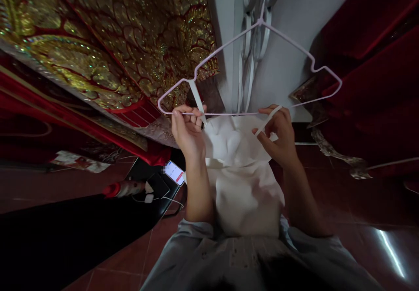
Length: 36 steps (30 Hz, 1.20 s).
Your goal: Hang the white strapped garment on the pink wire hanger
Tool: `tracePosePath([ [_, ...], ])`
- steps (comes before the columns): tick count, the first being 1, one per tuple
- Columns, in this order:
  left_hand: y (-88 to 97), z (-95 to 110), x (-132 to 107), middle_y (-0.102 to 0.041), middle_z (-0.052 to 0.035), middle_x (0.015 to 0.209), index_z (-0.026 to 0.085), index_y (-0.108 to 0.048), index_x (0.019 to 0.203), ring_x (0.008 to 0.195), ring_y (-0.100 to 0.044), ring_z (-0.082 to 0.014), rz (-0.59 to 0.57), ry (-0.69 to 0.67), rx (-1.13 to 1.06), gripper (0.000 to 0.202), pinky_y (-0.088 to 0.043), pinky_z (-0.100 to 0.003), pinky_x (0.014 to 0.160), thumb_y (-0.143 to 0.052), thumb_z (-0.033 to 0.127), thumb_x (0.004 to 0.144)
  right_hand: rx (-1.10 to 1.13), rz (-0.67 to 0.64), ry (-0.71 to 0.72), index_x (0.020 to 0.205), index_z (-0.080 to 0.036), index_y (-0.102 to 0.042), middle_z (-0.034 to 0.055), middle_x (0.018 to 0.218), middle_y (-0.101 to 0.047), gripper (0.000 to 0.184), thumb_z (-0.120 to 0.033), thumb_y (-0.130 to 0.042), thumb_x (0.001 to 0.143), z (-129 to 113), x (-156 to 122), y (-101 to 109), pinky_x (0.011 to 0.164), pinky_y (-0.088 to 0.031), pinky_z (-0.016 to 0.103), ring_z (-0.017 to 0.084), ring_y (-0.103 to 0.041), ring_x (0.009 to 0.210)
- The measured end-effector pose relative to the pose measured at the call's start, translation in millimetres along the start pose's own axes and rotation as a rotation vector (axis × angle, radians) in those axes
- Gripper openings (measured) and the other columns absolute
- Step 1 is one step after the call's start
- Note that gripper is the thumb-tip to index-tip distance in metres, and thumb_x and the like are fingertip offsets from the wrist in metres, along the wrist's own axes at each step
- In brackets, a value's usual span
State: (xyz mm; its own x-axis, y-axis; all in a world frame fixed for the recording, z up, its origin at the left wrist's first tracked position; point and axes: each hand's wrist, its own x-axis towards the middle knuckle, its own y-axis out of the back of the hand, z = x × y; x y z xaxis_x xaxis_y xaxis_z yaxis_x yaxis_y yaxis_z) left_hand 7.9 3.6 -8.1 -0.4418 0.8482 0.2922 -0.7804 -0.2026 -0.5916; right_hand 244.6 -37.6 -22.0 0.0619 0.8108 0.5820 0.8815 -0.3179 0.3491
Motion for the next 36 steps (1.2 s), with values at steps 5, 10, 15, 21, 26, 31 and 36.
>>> tracePosePath([
  [5, 0.7, 12, 5, -0.066, 0.0016, 0.073, 0.023, -0.059, 0.085, 0.075, -0.076, -0.0159, -0.042, 0.027, 0.038, 0.056, -0.064, -0.027, 0.079, -0.084, 0.073, 0.088, 0.084, 0.498, -0.003, 0.103, -0.025, -0.085, 0.0046, 0.099, -0.083, 0.021, -0.039, -0.085, 0.088, 5, 22, 31, 0.072, -0.065, 0.036, 0.018, -0.074, 0.079],
  [10, -2.4, 17, 5, -0.064, 0.0021, 0.071, 0.023, -0.056, 0.083, 0.071, -0.073, -0.0143, -0.001, 0.011, 0.014, 0.052, -0.064, -0.026, 0.078, -0.082, 0.067, 0.092, 0.124, 0.848, -0.059, 0.083, -0.021, -0.08, 0.0035, 0.083, -0.078, 0.017, -0.037, -0.083, 0.084, 33, 56, 78, 0.078, -0.065, 0.04, 0.018, -0.073, 0.076],
  [15, -9.9, 17, -3, -0.06, 0.0031, 0.068, 0.023, -0.054, 0.081, 0.065, -0.067, -0.0125, 0.05, 0.009, -0.022, 0.047, -0.063, -0.025, 0.076, -0.077, 0.06, 0.099, 0.099, 0.462, -0.102, 0.088, -0.025, -0.076, 0.0031, 0.082, -0.074, 0.023, -0.042, -0.09, 0.082, 35, 78, 89, 0.074, -0.062, 0.037, 0.018, -0.067, 0.073],
  [21, -15.3, 26, -2, -0.06, 0.0028, 0.066, 0.024, -0.051, 0.079, 0.063, -0.066, -0.0128, 0.079, 0.05, -0.045, 0.043, -0.06, -0.024, 0.074, -0.064, 0.05, 0.111, -0.309, 0.004, 0.171, 0.122, -0.03, -0.074, 0.0098, 0.124, -0.077, 0.042, -0.044, -0.087, 0.085, 7, 89, 86, 0.111, -0.059, 0.062, 0.035, -0.071, 0.119],
  [26, -14.8, 24, 2, -0.062, 0.0019, 0.066, 0.024, -0.051, 0.079, 0.062, -0.068, -0.014, 0.079, 0.094, -0.082, 0.042, -0.059, -0.025, 0.073, -0.059, 0.048, 0.113, -0.395, 0.219, 0.349, 0.159, -0.028, -0.051, 0.0153, 0.163, -0.057, 0.063, -0.035, -0.062, 0.097, -10, 52, 52, 0.132, -0.041, 0.071, 0.041, -0.049, 0.159],
  [31, -9.6, 15, -1, -0.067, 0.0012, 0.073, 0.025, -0.061, 0.09, 0.067, -0.071, -0.0153, 0.036, 0.001, -0.042, 0.042, -0.058, -0.027, 0.073, -0.071, 0.064, 0.102, -0.459, -0.167, 0.189, 0.145, -0.027, -0.064, 0.013, 0.146, -0.072, 0.049, -0.037, -0.059, 0.097, -3, 14, 13, 0.14, -0.021, 0.076, 0.041, -0.048, 0.161],
  [36, -0.2, 2, -19, -0.077, -0.0041, 0.097, 0.027, -0.073, 0.107, 0.092, -0.077, -0.0205, -0.061, 0.047, 0.159, 0.048, -0.056, -0.03, 0.083, -0.074, 0.074, 0.094, -0.465, -0.1, 0.075, 0.135, -0.029, -0.067, 0.012, 0.142, -0.072, 0.038, -0.038, -0.057, 0.1, 9, 7, -1, 0.141, -0.012, 0.075, 0.038, -0.045, 0.163],
])
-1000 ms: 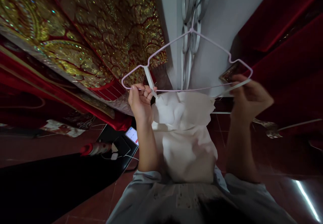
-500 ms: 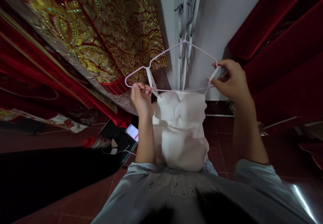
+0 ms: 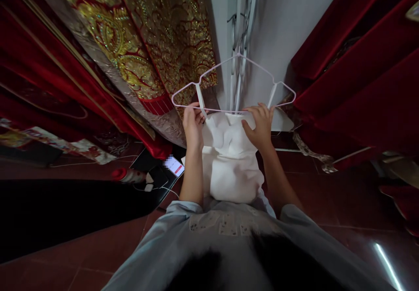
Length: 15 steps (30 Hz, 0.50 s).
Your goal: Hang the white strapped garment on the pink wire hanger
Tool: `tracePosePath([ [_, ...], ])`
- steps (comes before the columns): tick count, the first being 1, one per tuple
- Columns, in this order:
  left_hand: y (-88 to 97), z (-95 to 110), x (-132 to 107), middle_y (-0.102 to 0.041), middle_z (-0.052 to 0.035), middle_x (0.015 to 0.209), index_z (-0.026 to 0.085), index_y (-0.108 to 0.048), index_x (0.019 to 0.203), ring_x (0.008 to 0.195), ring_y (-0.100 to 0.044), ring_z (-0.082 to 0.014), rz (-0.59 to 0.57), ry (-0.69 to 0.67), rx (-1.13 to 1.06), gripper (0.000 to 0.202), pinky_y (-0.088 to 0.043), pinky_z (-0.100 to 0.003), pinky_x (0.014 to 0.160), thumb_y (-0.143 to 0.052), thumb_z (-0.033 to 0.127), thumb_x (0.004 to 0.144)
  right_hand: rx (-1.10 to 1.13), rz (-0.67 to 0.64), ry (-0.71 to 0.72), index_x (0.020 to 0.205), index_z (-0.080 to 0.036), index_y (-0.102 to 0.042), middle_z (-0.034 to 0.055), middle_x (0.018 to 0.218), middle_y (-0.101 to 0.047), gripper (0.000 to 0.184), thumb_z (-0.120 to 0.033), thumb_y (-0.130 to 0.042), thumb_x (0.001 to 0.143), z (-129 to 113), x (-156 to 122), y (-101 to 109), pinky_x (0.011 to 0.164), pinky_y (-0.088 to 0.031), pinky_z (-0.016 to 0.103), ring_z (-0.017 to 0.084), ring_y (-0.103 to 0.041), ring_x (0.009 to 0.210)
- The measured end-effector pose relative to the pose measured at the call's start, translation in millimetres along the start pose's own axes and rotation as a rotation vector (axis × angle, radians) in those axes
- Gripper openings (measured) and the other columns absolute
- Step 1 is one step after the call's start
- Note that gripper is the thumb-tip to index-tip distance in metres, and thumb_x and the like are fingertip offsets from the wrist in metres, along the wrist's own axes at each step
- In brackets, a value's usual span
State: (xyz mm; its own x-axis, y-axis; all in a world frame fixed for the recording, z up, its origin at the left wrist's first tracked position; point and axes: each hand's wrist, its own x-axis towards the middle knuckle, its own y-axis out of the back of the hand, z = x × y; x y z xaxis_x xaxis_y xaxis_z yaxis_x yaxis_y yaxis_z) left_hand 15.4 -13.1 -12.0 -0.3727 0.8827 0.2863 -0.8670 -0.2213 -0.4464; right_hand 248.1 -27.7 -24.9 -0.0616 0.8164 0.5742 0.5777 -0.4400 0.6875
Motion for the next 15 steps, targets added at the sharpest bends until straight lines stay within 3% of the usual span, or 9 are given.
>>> tracePosePath([
  [3, 3.2, 1, -10, -0.08, -0.0055, 0.095, 0.024, -0.078, 0.097, 0.096, -0.074, -0.022, -0.098, -0.025, 0.203, 0.037, -0.055, -0.031, 0.088, -0.082, 0.06, 0.093, 0.044, 0.031, 0.006, 0.132, -0.028, -0.068, 0.0122, 0.14, -0.072, 0.035, -0.043, -0.058, 0.101, -1, -1, -3, 0.141, -0.013, 0.076, 0.037, -0.047, 0.16],
  [5, 5.0, 12, -11, -0.08, -0.0058, 0.091, 0.022, -0.08, 0.089, 0.091, -0.073, -0.0208, -0.151, -0.034, 0.239, 0.027, -0.055, -0.03, 0.087, -0.084, 0.048, 0.092, 0.083, 0.064, 0.01, 0.128, -0.028, -0.07, 0.0127, 0.137, -0.073, 0.034, -0.047, -0.058, 0.102, 0, -1, -2, 0.14, -0.017, 0.076, 0.038, -0.049, 0.159],
  [10, 12.3, 68, 15, -0.078, -0.0092, 0.086, 0.02, -0.083, 0.09, 0.078, -0.072, -0.0188, -0.199, 0.123, 0.004, 0.023, -0.053, -0.025, 0.065, -0.078, 0.04, 0.099, 0.143, 0.143, 0.007, 0.113, -0.03, -0.074, 0.0098, 0.121, -0.077, 0.032, -0.053, -0.053, 0.107, 6, 6, 7, 0.139, -0.023, 0.075, 0.036, -0.058, 0.15],
  [13, 20.9, 91, 44, -0.082, -0.0114, 0.105, 0.017, -0.082, 0.101, 0.099, -0.078, -0.0195, -0.09, 0.073, -0.163, 0.027, -0.06, -0.026, 0.082, -0.064, 0.036, 0.109, 0.168, 0.156, 0.006, 0.108, -0.031, -0.076, 0.0075, 0.117, -0.079, 0.03, -0.051, -0.053, 0.107, 9, 10, 12, 0.139, -0.023, 0.075, 0.034, -0.062, 0.144],
  [15, 26.4, 89, 58, -0.083, -0.0076, 0.104, 0.018, -0.081, 0.102, 0.099, -0.077, -0.0165, 0.046, 0.02, -0.143, 0.025, -0.058, -0.024, 0.081, -0.06, 0.03, 0.111, 0.178, 0.144, 0.007, 0.11, -0.03, -0.077, 0.0077, 0.118, -0.079, 0.029, -0.049, -0.056, 0.105, 10, 10, 13, 0.14, -0.021, 0.075, 0.035, -0.062, 0.143],
])
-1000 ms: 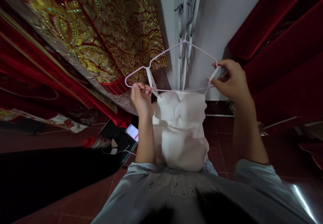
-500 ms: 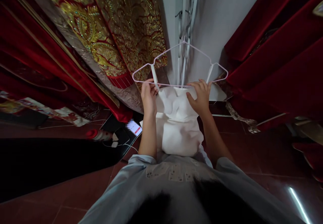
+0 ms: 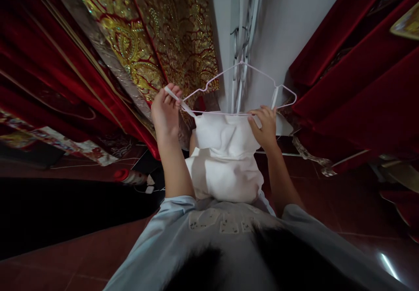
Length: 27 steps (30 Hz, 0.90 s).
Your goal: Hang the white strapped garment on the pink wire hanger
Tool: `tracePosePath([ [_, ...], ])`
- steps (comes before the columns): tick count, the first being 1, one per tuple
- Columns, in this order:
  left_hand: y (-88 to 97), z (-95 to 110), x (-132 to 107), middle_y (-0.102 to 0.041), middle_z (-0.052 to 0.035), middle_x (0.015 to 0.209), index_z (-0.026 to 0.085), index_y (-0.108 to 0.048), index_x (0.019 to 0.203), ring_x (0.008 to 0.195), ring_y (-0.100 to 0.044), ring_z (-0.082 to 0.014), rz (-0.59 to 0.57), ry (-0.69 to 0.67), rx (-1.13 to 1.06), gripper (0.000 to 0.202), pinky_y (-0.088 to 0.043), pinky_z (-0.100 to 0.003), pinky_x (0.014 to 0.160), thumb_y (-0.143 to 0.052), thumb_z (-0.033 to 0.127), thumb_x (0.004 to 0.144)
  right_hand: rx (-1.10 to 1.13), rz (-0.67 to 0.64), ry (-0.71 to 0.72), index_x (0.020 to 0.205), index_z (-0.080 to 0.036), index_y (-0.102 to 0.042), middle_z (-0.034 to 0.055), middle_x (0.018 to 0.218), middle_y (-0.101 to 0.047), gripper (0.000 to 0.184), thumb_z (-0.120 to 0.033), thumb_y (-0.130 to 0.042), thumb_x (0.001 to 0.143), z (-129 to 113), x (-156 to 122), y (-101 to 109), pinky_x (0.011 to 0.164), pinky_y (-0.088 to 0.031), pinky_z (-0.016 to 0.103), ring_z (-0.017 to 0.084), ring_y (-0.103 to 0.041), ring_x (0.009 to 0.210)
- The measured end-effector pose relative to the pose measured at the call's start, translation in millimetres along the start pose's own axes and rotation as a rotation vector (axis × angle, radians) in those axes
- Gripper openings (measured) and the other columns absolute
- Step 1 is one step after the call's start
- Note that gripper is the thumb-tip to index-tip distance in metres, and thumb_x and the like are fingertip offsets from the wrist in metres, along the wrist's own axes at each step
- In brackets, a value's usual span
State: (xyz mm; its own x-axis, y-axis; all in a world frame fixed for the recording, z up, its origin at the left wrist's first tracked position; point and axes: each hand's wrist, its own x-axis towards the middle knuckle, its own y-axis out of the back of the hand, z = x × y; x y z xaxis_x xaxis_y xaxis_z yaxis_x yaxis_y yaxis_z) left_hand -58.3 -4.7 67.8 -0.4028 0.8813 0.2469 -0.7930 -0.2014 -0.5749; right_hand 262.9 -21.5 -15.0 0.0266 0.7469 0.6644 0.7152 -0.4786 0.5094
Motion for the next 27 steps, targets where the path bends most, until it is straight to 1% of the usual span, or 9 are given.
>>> tracePosePath([
  [4, 4.2, -35, -6, -0.082, -0.001, 0.092, 0.022, -0.078, 0.093, 0.089, -0.072, -0.0122, 0.163, 0.039, 0.125, 0.016, -0.05, -0.022, 0.072, -0.071, 0.02, 0.107, 0.002, -0.047, -0.006, 0.12, -0.031, -0.077, 0.0085, 0.125, -0.079, 0.03, -0.046, -0.059, 0.102, -5, -5, -5, 0.141, -0.019, 0.075, 0.036, -0.06, 0.144],
  [7, -4.5, -61, -30, -0.085, -0.0074, 0.1, 0.02, -0.078, 0.095, 0.094, -0.079, -0.0188, 0.038, 0.119, 0.102, 0.022, -0.053, -0.025, 0.069, -0.076, 0.039, 0.105, -0.005, -0.058, 0.012, 0.127, -0.033, -0.076, 0.0073, 0.128, -0.078, 0.032, -0.045, -0.062, 0.101, -13, -9, -8, 0.141, -0.019, 0.074, 0.035, -0.061, 0.143],
  [10, -17.4, -67, -45, -0.083, -0.0075, 0.091, 0.021, -0.073, 0.09, 0.091, -0.082, -0.0203, -0.067, 0.073, -0.013, 0.034, -0.051, -0.022, 0.06, -0.077, 0.052, 0.103, 0.013, -0.041, 0.049, 0.133, -0.034, -0.075, 0.008, 0.133, -0.076, 0.037, -0.045, -0.063, 0.101, -13, -9, -3, 0.139, -0.026, 0.073, 0.034, -0.064, 0.14],
  [13, -25.4, -63, -47, -0.076, -0.0034, 0.078, 0.021, -0.066, 0.084, 0.082, -0.081, -0.0177, -0.075, 0.045, -0.045, 0.037, -0.047, -0.02, 0.054, -0.079, 0.051, 0.102, 0.04, 0.196, 0.0, 0.132, -0.03, -0.075, 0.0126, 0.134, -0.073, 0.038, -0.044, -0.065, 0.099, 2, -2, 12, 0.125, -0.048, 0.067, 0.034, -0.066, 0.133],
  [16, -28.3, -62, -48, -0.073, -0.0021, 0.076, 0.021, -0.063, 0.083, 0.078, -0.08, -0.0165, -0.065, 0.068, -0.048, 0.038, -0.046, -0.019, 0.053, -0.078, 0.049, 0.103, 0.071, 0.373, -0.128, 0.116, -0.025, -0.079, 0.0101, 0.114, -0.074, 0.029, -0.039, -0.069, 0.093, 24, 10, 32, 0.101, -0.062, 0.053, 0.027, -0.07, 0.105],
  [19, -30.7, -67, -52, -0.071, -0.0014, 0.076, 0.022, -0.06, 0.084, 0.08, -0.081, -0.0168, -0.042, 0.074, -0.044, 0.039, -0.045, -0.019, 0.052, -0.078, 0.052, 0.102, 0.172, 0.161, -0.175, 0.098, -0.024, -0.08, 0.0024, 0.091, -0.073, 0.018, -0.036, -0.069, 0.091, 32, 28, 43, 0.077, -0.06, 0.036, 0.015, -0.06, 0.072],
  [21, -32.3, -70, -55, -0.07, -0.001, 0.077, 0.022, -0.059, 0.084, 0.081, -0.081, -0.0165, -0.031, 0.08, -0.018, 0.042, -0.044, -0.018, 0.052, -0.078, 0.055, 0.102, 0.259, 0.027, -0.181, 0.098, -0.024, -0.081, 0.0, 0.085, -0.073, 0.018, -0.036, -0.069, 0.092, 28, 41, 43, 0.066, -0.054, 0.03, 0.012, -0.052, 0.062],
  [24, -32.8, -72, -57, -0.069, -0.0011, 0.078, 0.022, -0.059, 0.085, 0.082, -0.081, -0.0163, -0.031, 0.078, 0.008, 0.044, -0.042, -0.018, 0.051, -0.077, 0.059, 0.101, 0.377, 0.019, -0.218, 0.118, -0.029, -0.082, 0.0004, 0.1, -0.08, 0.029, -0.039, -0.071, 0.094, 23, 62, 33, 0.059, -0.051, 0.03, 0.01, -0.051, 0.058],
  [27, -29.9, -73, -57, -0.069, -0.0007, 0.077, 0.022, -0.06, 0.086, 0.082, -0.08, -0.0167, -0.06, 0.08, -0.009, 0.046, -0.04, -0.017, 0.05, -0.08, 0.061, 0.098, 0.435, 0.214, -0.256, 0.137, -0.034, -0.075, 0.0027, 0.138, -0.079, 0.044, -0.046, -0.072, 0.095, 34, 76, 25, 0.059, -0.054, 0.032, 0.008, -0.051, 0.059],
])
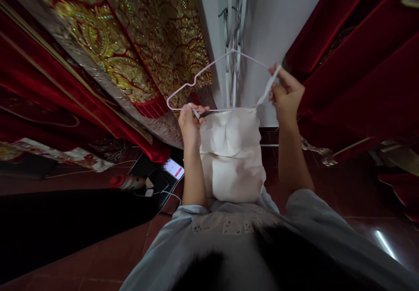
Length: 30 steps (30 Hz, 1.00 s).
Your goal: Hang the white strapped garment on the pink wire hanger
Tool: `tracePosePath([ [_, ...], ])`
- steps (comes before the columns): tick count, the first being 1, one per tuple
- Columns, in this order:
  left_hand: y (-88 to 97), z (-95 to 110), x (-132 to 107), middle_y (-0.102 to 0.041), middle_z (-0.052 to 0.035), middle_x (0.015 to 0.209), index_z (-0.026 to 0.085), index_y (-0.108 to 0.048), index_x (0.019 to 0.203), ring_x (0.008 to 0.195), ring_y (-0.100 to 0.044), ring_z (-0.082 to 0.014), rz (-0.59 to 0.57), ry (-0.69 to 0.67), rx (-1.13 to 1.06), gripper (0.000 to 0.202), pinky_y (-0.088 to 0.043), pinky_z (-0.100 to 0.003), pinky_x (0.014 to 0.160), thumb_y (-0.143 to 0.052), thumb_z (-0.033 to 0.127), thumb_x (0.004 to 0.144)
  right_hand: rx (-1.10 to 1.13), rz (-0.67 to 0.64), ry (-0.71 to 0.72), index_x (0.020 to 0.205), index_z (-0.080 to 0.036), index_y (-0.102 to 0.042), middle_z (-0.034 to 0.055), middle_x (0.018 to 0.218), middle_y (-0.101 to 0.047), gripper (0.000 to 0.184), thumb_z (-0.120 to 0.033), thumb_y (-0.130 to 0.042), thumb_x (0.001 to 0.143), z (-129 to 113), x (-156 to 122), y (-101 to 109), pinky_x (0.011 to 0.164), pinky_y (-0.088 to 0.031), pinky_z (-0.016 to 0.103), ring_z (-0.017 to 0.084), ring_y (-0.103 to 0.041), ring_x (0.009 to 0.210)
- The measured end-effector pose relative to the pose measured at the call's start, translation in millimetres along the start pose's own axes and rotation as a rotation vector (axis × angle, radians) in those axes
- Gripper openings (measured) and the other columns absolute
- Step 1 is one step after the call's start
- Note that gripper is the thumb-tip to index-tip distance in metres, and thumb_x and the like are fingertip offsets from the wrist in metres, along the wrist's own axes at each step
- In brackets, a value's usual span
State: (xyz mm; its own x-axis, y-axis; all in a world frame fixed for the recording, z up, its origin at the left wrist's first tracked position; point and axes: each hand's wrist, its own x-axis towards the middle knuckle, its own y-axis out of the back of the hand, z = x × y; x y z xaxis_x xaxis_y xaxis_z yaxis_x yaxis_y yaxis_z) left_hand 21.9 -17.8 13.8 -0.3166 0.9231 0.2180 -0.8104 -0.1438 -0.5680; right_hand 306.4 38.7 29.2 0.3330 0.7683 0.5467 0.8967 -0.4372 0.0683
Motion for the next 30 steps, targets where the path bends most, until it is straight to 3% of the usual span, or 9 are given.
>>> tracePosePath([
  [2, 3.0, 0, 0, -0.067, 0.0, 0.075, 0.022, -0.061, 0.087, 0.082, -0.08, -0.0167, -0.031, -0.004, -0.026, 0.046, -0.039, -0.017, 0.049, -0.084, 0.061, 0.095, 0.034, 0.201, 0.025, 0.142, -0.035, -0.072, 0.0051, 0.15, -0.074, 0.051, -0.054, -0.073, 0.095, 12, 6, 5, 0.059, -0.055, 0.034, 0.007, -0.049, 0.061],
  [5, 6.0, 0, 0, -0.069, -0.0008, 0.078, 0.022, -0.062, 0.088, 0.083, -0.081, -0.0173, -0.054, -0.017, -0.037, 0.044, -0.04, -0.018, 0.05, -0.084, 0.06, 0.095, 0.049, 0.513, 0.058, 0.14, -0.027, -0.073, 0.0122, 0.143, -0.075, 0.057, -0.065, -0.069, 0.097, 26, 3, 20, 0.062, -0.057, 0.039, 0.01, -0.051, 0.064],
  [8, 4.1, -1, -1, -0.07, -0.0019, 0.079, 0.022, -0.061, 0.087, 0.084, -0.081, -0.0187, -0.028, -0.018, -0.026, 0.043, -0.041, -0.02, 0.05, -0.08, 0.059, 0.099, 0.037, 0.608, 0.107, 0.123, -0.02, -0.076, 0.0125, 0.118, -0.077, 0.053, -0.064, -0.063, 0.097, 25, -17, 26, 0.065, -0.058, 0.039, 0.016, -0.062, 0.073],
  [10, 0.2, -4, -3, -0.069, -0.0021, 0.078, 0.023, -0.06, 0.088, 0.084, -0.081, -0.0192, -0.005, -0.013, -0.026, 0.044, -0.04, -0.02, 0.05, -0.079, 0.06, 0.099, 0.037, 0.494, 0.151, 0.114, -0.022, -0.078, 0.0083, 0.108, -0.078, 0.047, -0.062, -0.068, 0.092, 17, -36, 19, 0.063, -0.055, 0.034, 0.016, -0.064, 0.074],
  [16, -2.2, -14, -9, -0.078, -0.0081, 0.095, 0.023, -0.065, 0.099, 0.093, -0.081, -0.0218, 0.045, -0.048, 0.029, 0.042, -0.042, -0.02, 0.052, -0.076, 0.063, 0.097, -0.091, -0.273, 0.096, 0.124, -0.028, -0.082, 0.001, 0.098, -0.074, 0.048, -0.051, -0.083, 0.082, -11, -78, -17, 0.052, -0.043, 0.026, 0.008, -0.044, 0.055],
  [19, 17.0, -7, -4, -0.082, -0.0111, 0.12, 0.023, -0.071, 0.109, 0.106, -0.081, -0.0225, 0.175, -0.21, 0.113, 0.032, -0.047, -0.018, 0.055, -0.073, 0.053, 0.098, -0.116, -0.314, 0.113, 0.127, -0.028, -0.082, 0.0006, 0.095, -0.07, 0.049, -0.047, -0.083, 0.082, -15, -80, -15, 0.055, -0.045, 0.027, 0.008, -0.04, 0.056],
  [23, 46.3, 22, 13, -0.083, -0.0086, 0.108, 0.019, -0.079, 0.098, 0.109, -0.08, -0.0233, 0.257, -0.42, 0.245, 0.021, -0.06, -0.023, 0.074, -0.079, 0.039, 0.094, -0.12, -0.35, 0.11, 0.133, -0.03, -0.078, 0.0026, 0.105, -0.07, 0.056, -0.05, -0.085, 0.082, -11, -77, -3, 0.055, -0.044, 0.028, 0.01, -0.042, 0.059],
  [26, 44.3, 51, 31, -0.083, -0.0082, 0.111, 0.019, -0.082, 0.098, 0.117, -0.08, -0.0269, 0.055, -0.335, 0.333, 0.023, -0.063, -0.034, 0.103, -0.095, 0.024, 0.08, -0.076, -0.373, 0.098, 0.135, -0.031, -0.077, 0.0033, 0.109, -0.069, 0.059, -0.054, -0.085, 0.082, -7, -79, 0, 0.055, -0.046, 0.029, 0.01, -0.044, 0.061],
  [30, 14.5, 74, 62, -0.081, -0.0079, 0.098, 0.016, -0.081, 0.091, 0.104, -0.08, -0.0263, -0.243, -0.052, 0.468, 0.031, -0.063, -0.036, 0.102, -0.097, 0.001, 0.069, -0.084, -0.358, 0.086, 0.137, -0.032, -0.075, 0.0046, 0.114, -0.069, 0.062, -0.056, -0.086, 0.081, -3, -83, -6, 0.056, -0.048, 0.03, 0.011, -0.045, 0.063],
])
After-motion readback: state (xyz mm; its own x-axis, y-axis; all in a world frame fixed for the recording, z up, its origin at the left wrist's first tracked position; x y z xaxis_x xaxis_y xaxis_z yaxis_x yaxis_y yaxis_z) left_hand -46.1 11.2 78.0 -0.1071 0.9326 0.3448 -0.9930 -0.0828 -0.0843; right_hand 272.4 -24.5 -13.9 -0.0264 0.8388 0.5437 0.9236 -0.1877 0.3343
